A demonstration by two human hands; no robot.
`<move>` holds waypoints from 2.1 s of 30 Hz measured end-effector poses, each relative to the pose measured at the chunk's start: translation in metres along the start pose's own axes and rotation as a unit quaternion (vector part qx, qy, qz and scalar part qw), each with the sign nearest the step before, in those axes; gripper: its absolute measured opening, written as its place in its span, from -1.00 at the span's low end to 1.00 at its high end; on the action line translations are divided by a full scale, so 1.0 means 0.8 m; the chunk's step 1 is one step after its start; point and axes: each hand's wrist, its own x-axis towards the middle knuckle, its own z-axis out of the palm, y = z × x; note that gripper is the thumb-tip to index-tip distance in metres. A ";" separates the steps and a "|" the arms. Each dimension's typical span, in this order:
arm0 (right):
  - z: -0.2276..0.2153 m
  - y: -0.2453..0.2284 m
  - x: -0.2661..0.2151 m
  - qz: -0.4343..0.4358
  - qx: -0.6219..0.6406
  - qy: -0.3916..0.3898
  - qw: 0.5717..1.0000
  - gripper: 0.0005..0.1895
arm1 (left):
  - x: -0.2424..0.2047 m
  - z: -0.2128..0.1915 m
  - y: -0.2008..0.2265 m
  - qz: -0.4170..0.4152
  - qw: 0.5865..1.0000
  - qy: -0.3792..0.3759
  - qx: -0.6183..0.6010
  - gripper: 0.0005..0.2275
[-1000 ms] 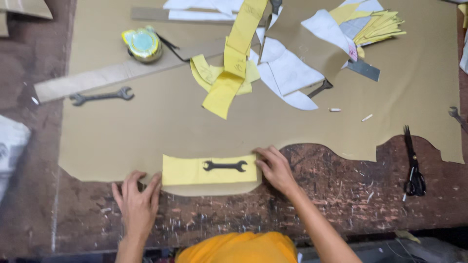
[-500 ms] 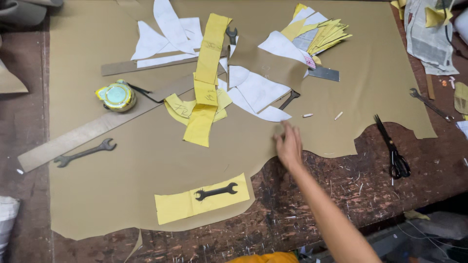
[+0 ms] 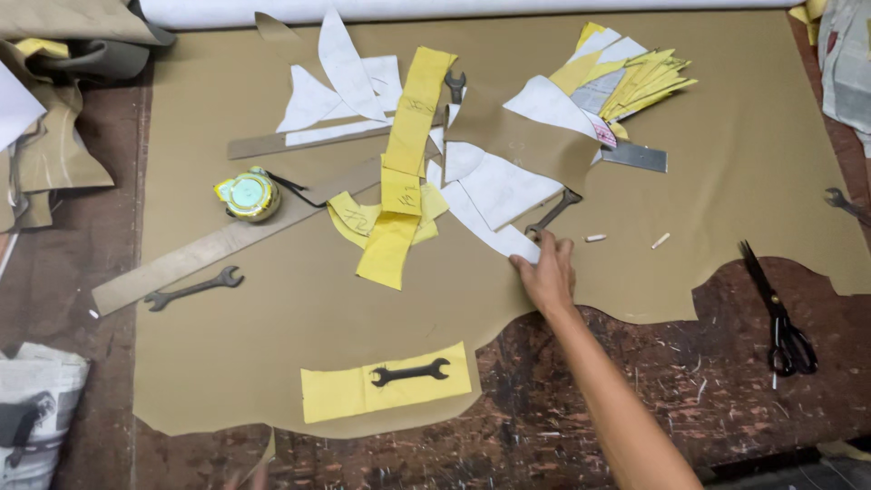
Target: The person arranges yellow and white paper templates on a large brown cardboard sheet, then uses shears to cut along the template edges. The person handles multiple templates and cuts the cardboard into shaped pieces.
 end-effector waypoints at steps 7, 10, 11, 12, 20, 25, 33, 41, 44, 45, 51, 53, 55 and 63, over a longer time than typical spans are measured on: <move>-0.003 0.003 -0.003 0.017 0.013 -0.074 0.997 -0.62 | 0.060 0.048 0.192 0.044 0.985 -0.126 -0.109 -0.54; -0.003 0.011 -0.004 0.055 0.042 -0.049 0.996 -0.50 | 0.092 0.082 0.283 0.119 0.962 -0.184 -0.160 -0.55; 0.000 0.010 -0.003 0.068 0.040 -0.060 0.995 -0.60 | 0.101 0.089 0.308 0.147 0.954 -0.204 -0.167 -0.57; 0.003 0.009 -0.004 0.081 0.037 -0.072 0.993 -0.70 | 0.109 0.094 0.329 0.164 0.948 -0.206 -0.180 -0.58; -0.010 0.012 0.011 -0.016 0.049 0.035 0.998 -0.58 | 0.168 0.144 0.426 0.190 0.929 -0.251 -0.197 -0.55; -0.011 0.013 -0.001 0.019 0.000 -0.053 0.998 -0.73 | 0.164 0.183 0.430 0.177 0.930 -0.270 -0.176 -0.50; -0.131 0.078 -0.074 -0.022 0.155 -0.337 0.928 -0.68 | 0.212 0.154 0.461 0.353 0.819 -0.419 -0.170 -0.61; -0.242 0.056 -0.057 0.046 0.648 -0.175 0.740 -0.81 | 0.176 0.082 0.408 -0.056 0.627 -0.624 -0.462 -0.69; -0.214 -0.010 -0.052 0.042 0.613 -0.172 0.770 -0.69 | 0.163 0.053 0.340 -0.159 0.652 -0.537 -0.511 -0.73; -0.192 -0.043 -0.047 0.061 0.573 -0.172 0.799 -0.54 | 0.159 0.040 0.309 -0.154 0.706 -0.490 -0.488 -0.77; -0.049 -0.277 -0.059 -0.031 0.436 -0.351 0.828 -0.59 | 0.156 -0.044 0.114 -0.295 0.820 -0.216 -0.440 -0.78; 0.015 -0.358 -0.071 -0.081 0.375 -0.368 0.847 -0.61 | 0.161 -0.069 0.056 -0.319 0.840 -0.120 -0.422 -0.78; 0.079 -0.429 -0.080 -0.149 0.358 -0.366 0.846 -0.61 | 0.176 -0.088 0.004 -0.361 0.824 -0.046 -0.434 -0.77; 0.253 -0.549 -0.102 -0.220 0.081 -0.288 0.928 -0.47 | 0.237 -0.119 -0.146 -0.251 0.957 -0.100 -0.107 -0.70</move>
